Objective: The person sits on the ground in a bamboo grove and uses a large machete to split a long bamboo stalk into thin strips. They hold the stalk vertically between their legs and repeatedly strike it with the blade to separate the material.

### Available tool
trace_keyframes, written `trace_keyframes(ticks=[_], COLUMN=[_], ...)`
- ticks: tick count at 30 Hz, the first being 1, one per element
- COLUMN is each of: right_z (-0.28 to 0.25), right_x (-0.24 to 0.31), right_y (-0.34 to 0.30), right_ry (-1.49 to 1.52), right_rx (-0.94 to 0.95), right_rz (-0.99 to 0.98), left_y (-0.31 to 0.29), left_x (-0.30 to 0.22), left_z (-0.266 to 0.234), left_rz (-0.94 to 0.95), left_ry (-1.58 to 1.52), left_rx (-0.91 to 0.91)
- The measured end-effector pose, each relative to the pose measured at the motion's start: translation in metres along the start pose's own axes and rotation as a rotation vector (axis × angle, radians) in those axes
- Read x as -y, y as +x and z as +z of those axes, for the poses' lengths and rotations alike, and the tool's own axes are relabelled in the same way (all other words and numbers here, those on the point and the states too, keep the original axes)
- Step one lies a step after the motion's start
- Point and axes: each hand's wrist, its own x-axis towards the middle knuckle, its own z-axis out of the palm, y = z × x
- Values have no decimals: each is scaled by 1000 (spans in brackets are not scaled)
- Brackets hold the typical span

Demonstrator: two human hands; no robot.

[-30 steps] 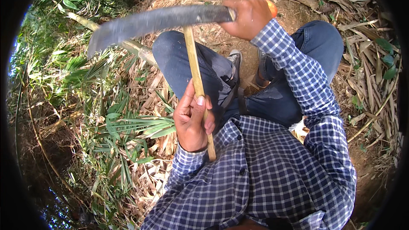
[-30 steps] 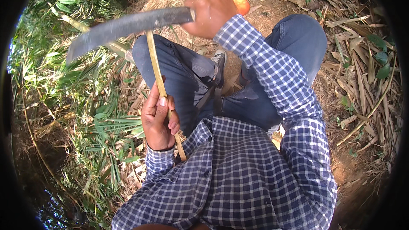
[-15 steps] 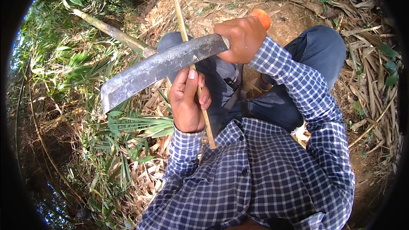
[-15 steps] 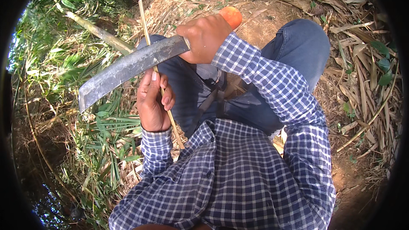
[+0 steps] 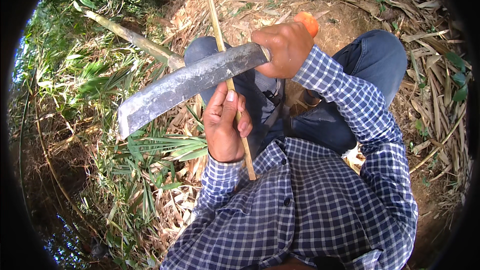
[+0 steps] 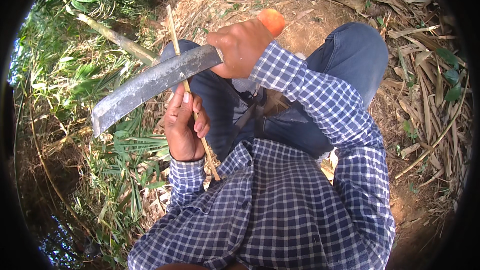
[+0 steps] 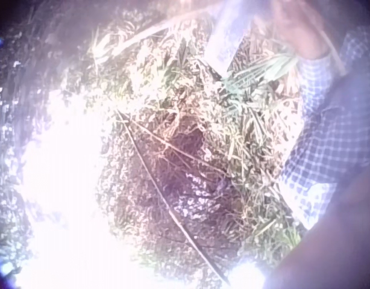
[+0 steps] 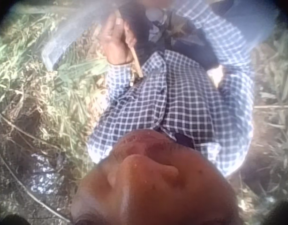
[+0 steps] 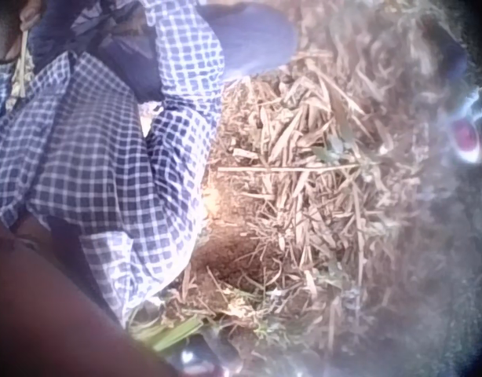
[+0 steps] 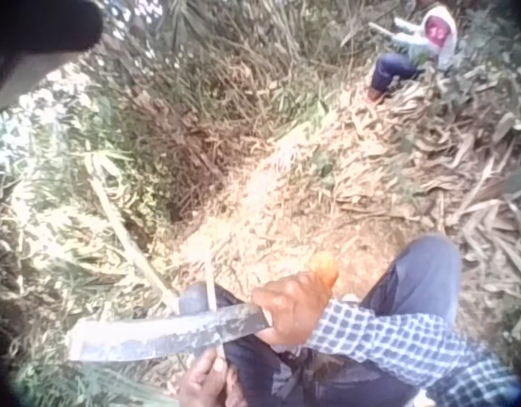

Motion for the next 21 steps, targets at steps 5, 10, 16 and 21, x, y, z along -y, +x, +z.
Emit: trace_keyframes(ticks=[5,10,16,21], right_z=[1,4,-4,-15], right_x=[2,-2,-9,-25], right_y=[0,-5,-4,17], right_ry=[-24,-8,-62,-234], right_rx=[-11,-16,-3,34], right_rz=[15,23,65,323], left_y=[-3,-11,-10,-30], left_x=[0,2,9,15], left_z=[-2,1,0,-9], left_rz=[2,-25,-14,-59], left_ry=[1,53,79,102], left_rx=[36,11,31,-3])
